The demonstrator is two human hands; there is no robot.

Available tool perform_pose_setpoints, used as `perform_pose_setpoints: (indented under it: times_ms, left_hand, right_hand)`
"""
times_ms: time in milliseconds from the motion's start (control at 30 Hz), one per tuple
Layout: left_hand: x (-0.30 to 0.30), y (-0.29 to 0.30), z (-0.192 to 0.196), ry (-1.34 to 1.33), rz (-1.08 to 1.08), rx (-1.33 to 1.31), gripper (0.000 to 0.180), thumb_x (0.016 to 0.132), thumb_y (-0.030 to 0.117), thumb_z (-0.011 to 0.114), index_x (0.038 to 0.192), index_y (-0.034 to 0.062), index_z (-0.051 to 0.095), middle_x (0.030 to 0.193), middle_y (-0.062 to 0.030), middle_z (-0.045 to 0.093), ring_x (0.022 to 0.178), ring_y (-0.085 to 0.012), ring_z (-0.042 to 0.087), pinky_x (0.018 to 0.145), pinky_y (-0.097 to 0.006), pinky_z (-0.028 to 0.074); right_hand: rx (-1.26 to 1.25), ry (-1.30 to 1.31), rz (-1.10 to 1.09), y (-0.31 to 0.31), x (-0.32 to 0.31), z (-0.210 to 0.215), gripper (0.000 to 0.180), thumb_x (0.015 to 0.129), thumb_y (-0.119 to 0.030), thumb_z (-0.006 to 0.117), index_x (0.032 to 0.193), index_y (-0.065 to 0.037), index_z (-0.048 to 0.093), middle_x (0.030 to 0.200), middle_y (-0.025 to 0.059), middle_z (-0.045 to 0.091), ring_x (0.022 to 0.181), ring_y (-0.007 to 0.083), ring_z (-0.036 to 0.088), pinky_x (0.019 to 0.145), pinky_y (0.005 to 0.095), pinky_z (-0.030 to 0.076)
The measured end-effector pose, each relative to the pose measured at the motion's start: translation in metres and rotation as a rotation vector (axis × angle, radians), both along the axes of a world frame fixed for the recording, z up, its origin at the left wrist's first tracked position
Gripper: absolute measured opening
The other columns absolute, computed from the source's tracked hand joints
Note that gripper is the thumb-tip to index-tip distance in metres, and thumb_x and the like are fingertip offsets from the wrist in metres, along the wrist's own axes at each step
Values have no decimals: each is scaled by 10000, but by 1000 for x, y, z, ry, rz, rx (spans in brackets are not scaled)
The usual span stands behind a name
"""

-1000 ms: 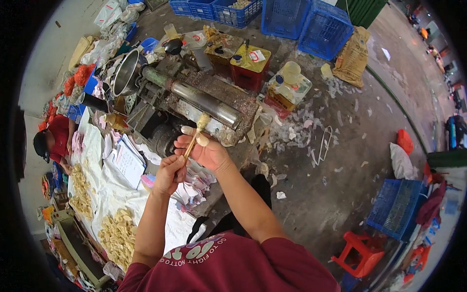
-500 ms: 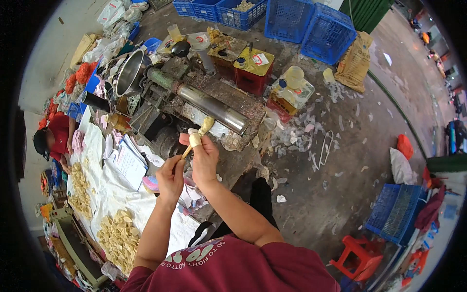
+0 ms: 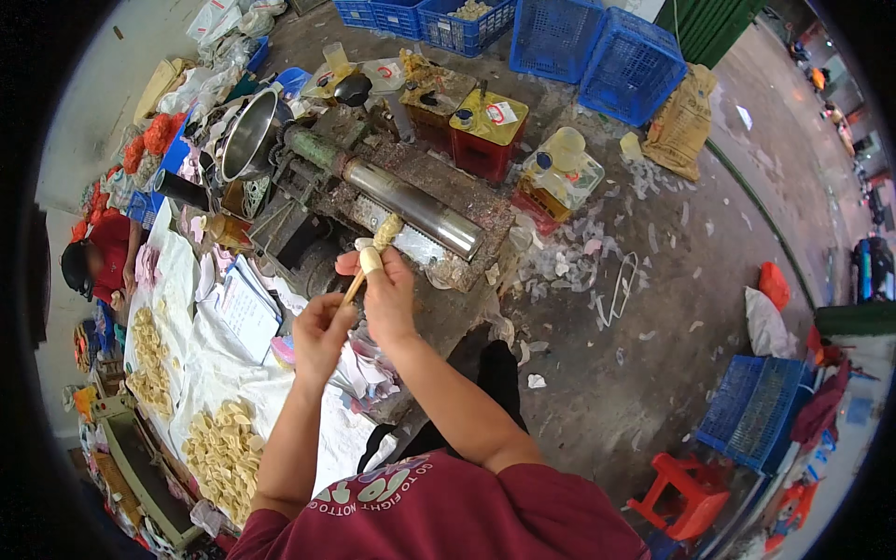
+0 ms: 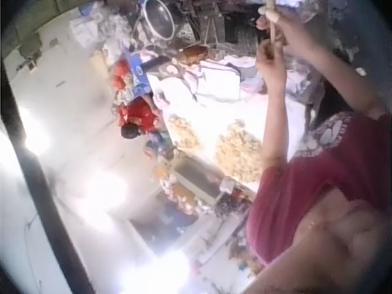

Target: The person wraps small, pale food items individually in colorful paper using a metal rolling machine. They feed the paper and food into the rollers, which fold the paper around the item, and then place the finished wrapped units onto a white cloth on the table. The person also handles a wooden stick and a pile of finished items during the process.

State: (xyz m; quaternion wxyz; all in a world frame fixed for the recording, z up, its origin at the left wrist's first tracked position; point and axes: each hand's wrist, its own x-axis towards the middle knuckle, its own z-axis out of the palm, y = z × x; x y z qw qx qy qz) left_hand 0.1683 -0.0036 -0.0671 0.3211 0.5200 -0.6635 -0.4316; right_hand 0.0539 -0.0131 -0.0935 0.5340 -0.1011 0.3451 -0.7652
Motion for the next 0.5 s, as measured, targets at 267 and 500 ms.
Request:
perform_pose_setpoints:
  times_ms: [267, 500]
  left_hand:
    - [10, -6, -13, -8, -37, -88, 176, 923, 131, 575, 867, -29, 620, 591, -29, 556, 456, -103, 452, 427, -253, 343]
    - [20, -26, 6, 657, -128, 1017, 260, 954, 234, 530, 834, 11, 588, 521, 0, 423, 399, -60, 301, 361, -217, 221]
  right_hand:
    - [-67, -297, 219, -1, -13, 10, 411, 945, -314, 538, 1211, -2, 528, 938, 111, 655, 898, 231, 630, 868, 362, 469]
    - [-152, -274, 236, -4, -10, -17, 291, 934, -256, 565, 1091, -12, 589, 809, 73, 642, 793, 218, 645, 819, 380, 511]
